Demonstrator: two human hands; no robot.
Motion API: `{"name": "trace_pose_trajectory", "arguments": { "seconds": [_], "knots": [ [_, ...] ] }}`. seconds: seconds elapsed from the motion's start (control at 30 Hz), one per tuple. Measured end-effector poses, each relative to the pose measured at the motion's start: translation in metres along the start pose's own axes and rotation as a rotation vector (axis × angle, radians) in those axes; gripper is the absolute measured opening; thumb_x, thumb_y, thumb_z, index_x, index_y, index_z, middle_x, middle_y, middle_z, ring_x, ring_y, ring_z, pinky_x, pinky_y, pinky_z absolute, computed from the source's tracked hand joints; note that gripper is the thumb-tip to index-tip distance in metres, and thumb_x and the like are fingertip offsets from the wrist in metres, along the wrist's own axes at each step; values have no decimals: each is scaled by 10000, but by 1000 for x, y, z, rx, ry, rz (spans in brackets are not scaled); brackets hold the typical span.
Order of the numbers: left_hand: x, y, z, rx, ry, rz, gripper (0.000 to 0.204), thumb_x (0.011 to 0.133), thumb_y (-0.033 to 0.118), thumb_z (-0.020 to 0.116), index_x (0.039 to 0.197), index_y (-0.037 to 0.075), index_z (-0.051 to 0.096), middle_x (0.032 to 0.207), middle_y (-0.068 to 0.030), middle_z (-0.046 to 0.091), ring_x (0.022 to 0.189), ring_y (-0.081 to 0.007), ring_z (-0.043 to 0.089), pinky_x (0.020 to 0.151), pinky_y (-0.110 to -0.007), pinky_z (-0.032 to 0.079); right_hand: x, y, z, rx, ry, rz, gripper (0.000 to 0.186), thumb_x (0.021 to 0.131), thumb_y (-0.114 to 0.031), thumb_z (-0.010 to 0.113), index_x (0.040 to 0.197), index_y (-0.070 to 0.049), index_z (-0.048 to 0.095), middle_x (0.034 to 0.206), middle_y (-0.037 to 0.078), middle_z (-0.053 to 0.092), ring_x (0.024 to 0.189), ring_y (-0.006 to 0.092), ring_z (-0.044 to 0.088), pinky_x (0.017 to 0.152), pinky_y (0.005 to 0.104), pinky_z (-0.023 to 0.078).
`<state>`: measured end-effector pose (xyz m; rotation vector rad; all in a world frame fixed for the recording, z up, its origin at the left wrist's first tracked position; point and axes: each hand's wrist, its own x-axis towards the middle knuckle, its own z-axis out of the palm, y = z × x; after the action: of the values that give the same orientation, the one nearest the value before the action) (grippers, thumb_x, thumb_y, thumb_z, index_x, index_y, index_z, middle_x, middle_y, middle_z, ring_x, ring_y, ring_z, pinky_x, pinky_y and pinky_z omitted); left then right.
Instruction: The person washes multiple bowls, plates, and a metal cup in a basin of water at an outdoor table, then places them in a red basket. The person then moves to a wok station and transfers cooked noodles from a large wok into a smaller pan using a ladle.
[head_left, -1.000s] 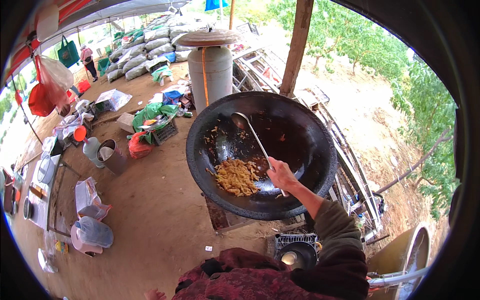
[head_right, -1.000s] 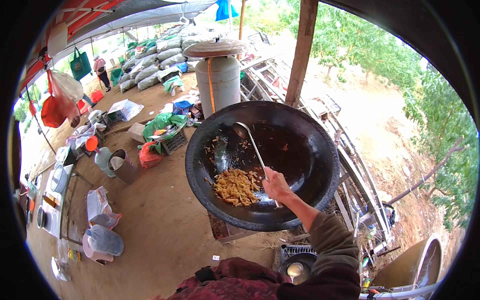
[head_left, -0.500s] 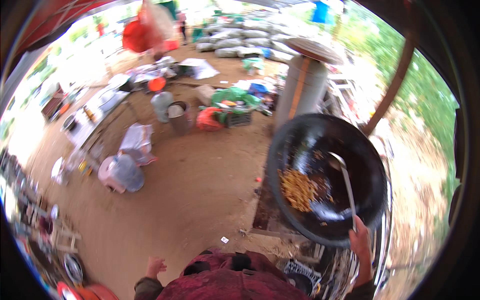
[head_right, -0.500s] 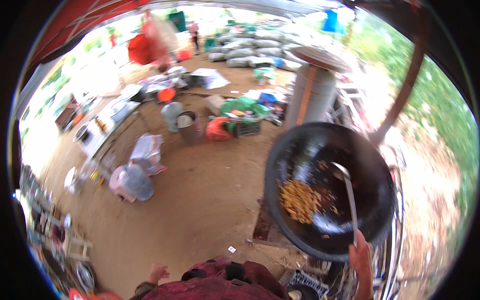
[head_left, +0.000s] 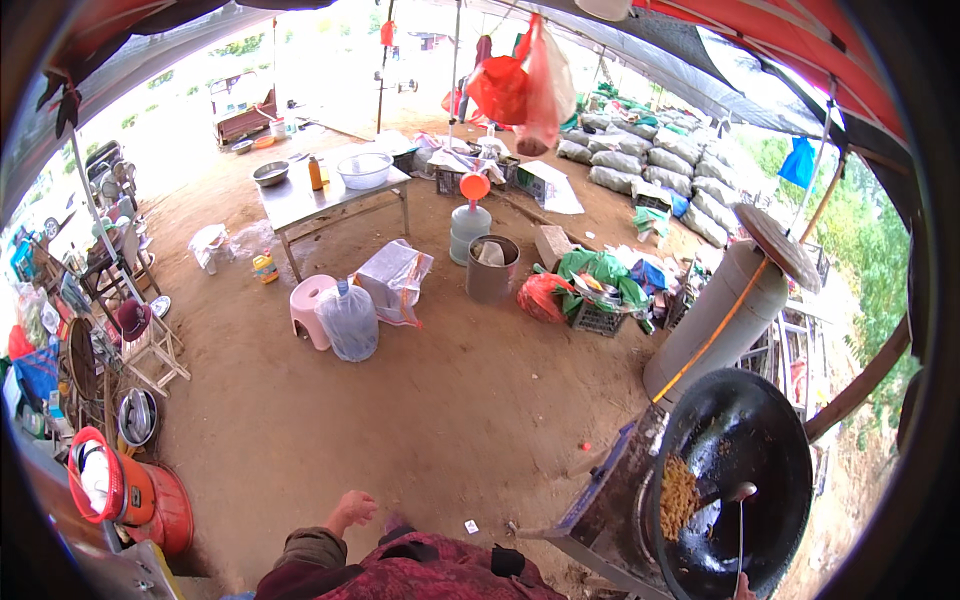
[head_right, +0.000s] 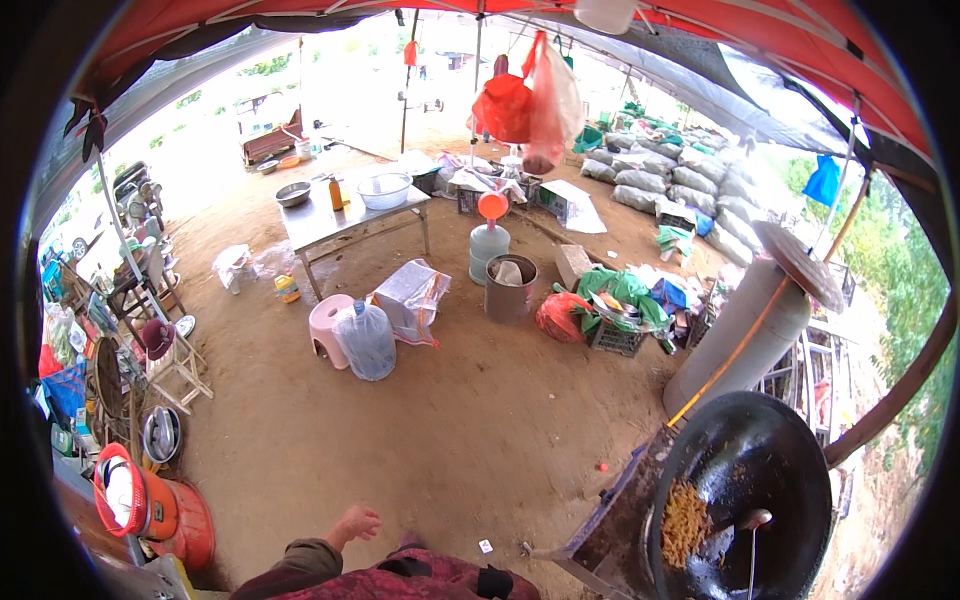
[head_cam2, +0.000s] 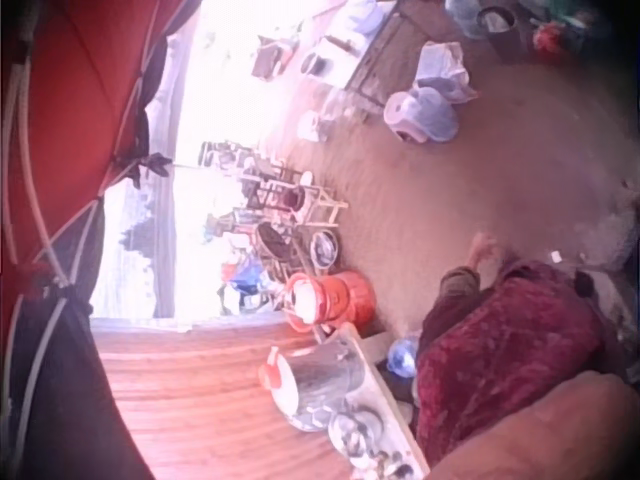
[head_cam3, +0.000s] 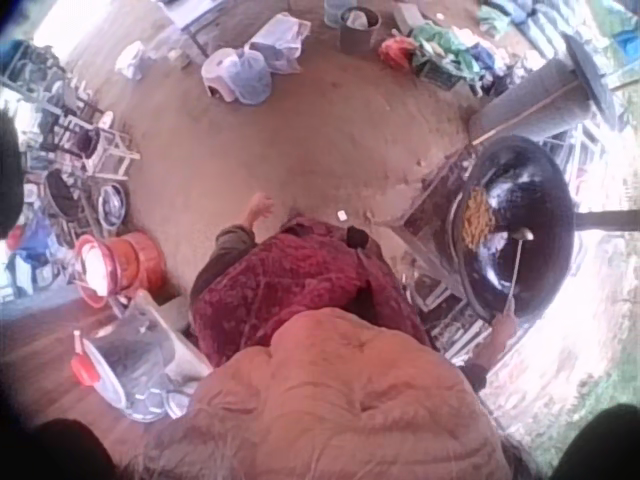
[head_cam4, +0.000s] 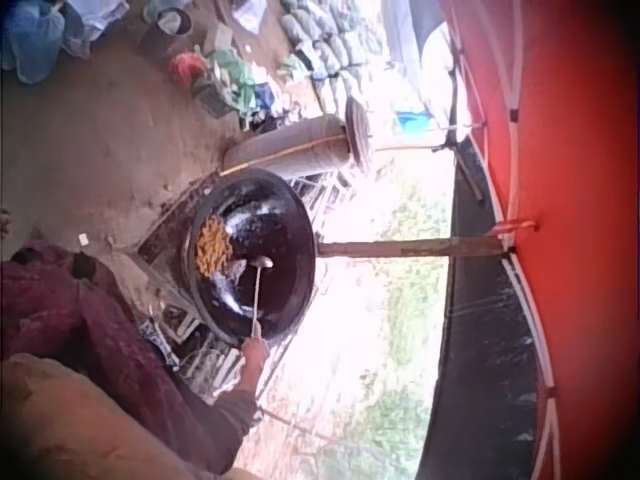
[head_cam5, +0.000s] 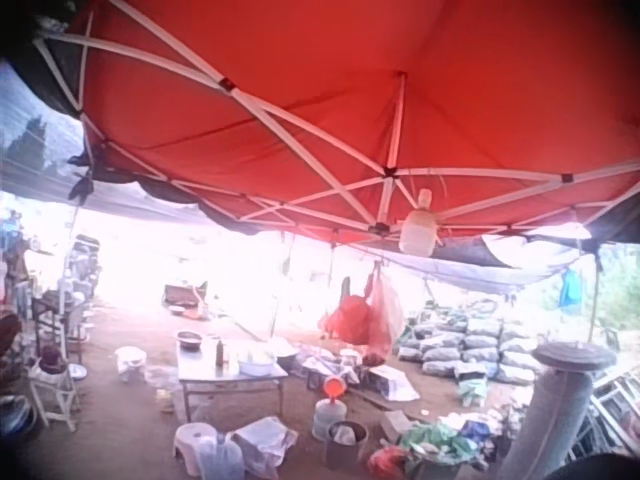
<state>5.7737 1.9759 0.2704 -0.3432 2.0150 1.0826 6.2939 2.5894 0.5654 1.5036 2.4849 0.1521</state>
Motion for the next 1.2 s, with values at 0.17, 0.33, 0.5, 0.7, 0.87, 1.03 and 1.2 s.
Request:
{"name": "trace_pose_trajectory", "arguments": {
  "seconds": [0.17,0.33,0.5,0.7,0.87,1.03,1.2],
  "knots": [
    [21,-52,-64,-136,49,-93,231,812,165,621,980,6,621,728,-100,623,592,-207,637,457,-334,516,-6,-57,-45,97,70,137,369,760,-182,566,1090,-17,589,937,248,623,848,421,599,759,485,481],
    [31,-111,-137,-328,207,-190,250,792,116,631,985,-42,623,791,-138,625,618,-227,632,483,-351,538,0,-125,-75,187,24,164,407,814,-216,576,1142,20,530,1025,218,584,965,352,528,834,415,426],
    [24,-136,-186,-620,258,-166,284,781,77,643,1018,-71,597,846,-159,629,634,-264,641,478,-368,547,5,-185,-81,648,163,202,284,828,-248,611,1012,-38,553,855,111,565,729,224,460,639,330,382],
    [43,-148,-218,-650,337,-178,316,778,69,641,1057,-71,589,854,-158,631,655,-263,651,470,-371,548,21,-284,-71,1768,416,7,193,846,-287,652,854,-108,580,651,-19,542,445,69,380,404,229,329],
    [38,-167,-222,-767,331,-84,240,785,84,630,978,-54,592,773,-146,619,582,-242,627,450,-361,536,42,-423,-81,2003,97,129,245,890,-261,604,763,-108,461,604,-34,425,433,66,357,399,216,321],
    [10,-197,-197,-541,431,-53,180,791,196,599,697,44,592,538,-83,535,427,-183,529,369,-326,405,70,-619,-117,2027,-685,-271,232,901,-256,589,780,-106,461,605,-33,416,428,65,351,397,217,319],
    [-55,-224,-167,-1097,842,-291,236,781,169,615,954,9,597,741,-93,596,588,-178,589,467,-324,482,47,-759,-126,1781,-1294,-460,219,911,-251,575,796,-104,461,606,-33,406,424,63,344,394,217,318]
  ]
}}
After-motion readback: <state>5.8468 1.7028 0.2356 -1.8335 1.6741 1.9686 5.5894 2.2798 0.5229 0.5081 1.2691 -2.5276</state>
